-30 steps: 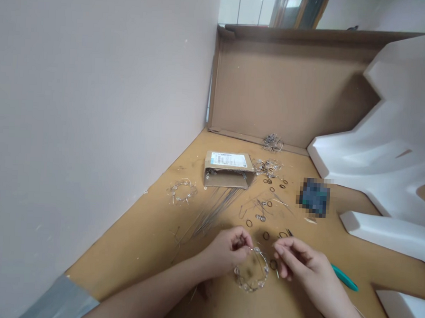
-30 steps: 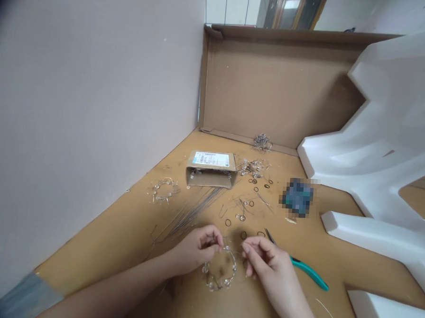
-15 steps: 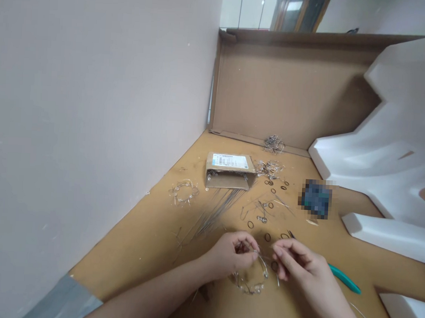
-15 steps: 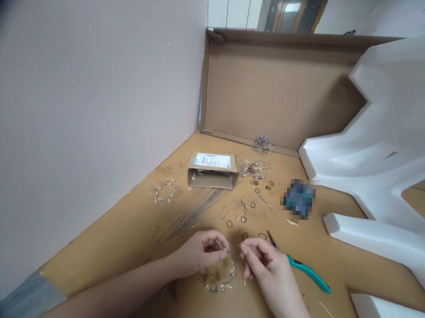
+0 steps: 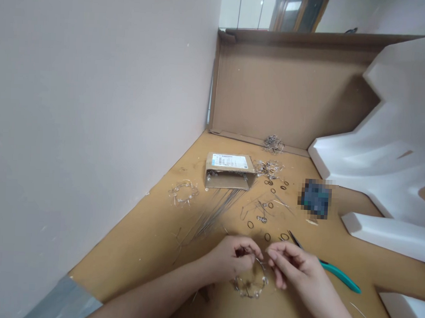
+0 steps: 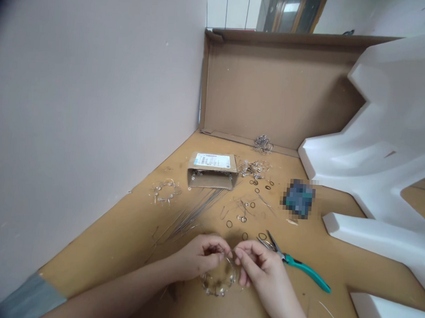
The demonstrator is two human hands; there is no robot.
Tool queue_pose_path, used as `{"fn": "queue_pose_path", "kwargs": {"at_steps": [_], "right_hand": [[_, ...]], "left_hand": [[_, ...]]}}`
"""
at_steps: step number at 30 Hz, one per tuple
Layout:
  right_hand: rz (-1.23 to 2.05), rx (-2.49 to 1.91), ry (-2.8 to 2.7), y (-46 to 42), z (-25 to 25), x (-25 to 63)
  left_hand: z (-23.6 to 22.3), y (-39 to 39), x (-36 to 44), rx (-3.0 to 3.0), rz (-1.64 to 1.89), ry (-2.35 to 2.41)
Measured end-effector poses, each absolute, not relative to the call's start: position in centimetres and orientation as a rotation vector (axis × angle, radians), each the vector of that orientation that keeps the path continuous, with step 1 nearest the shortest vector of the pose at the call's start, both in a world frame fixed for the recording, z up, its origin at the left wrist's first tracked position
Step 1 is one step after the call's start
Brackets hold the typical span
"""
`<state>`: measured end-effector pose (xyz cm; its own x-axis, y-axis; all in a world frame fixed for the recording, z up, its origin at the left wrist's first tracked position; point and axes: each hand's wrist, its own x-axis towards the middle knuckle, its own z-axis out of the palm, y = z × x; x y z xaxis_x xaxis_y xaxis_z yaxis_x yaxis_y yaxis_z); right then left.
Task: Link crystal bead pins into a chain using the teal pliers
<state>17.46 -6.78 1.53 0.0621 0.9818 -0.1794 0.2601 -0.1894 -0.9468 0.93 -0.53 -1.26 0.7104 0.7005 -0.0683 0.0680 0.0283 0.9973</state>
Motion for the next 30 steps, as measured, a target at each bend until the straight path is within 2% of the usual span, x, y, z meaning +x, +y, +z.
{"fn": "queue_pose_path", "kwargs": {"at_steps": [16,23,30], "right_hand": [[1.107,-1.631,-1.252,-6.9,1.4,18.4],[0.792,-1.571,-1.453,-7.1,2.4,18.3],[1.108,-1.566,-1.354,-7.5,2.7,18.0]], "left_hand": [[-1.0,0.3,0.5,1.301,0.557,0.706],[-0.5,0.1,0.5,1.344,0.473,0.667],[-0.1,-0.2,0.3,1.414,0.502,0.627]]}}
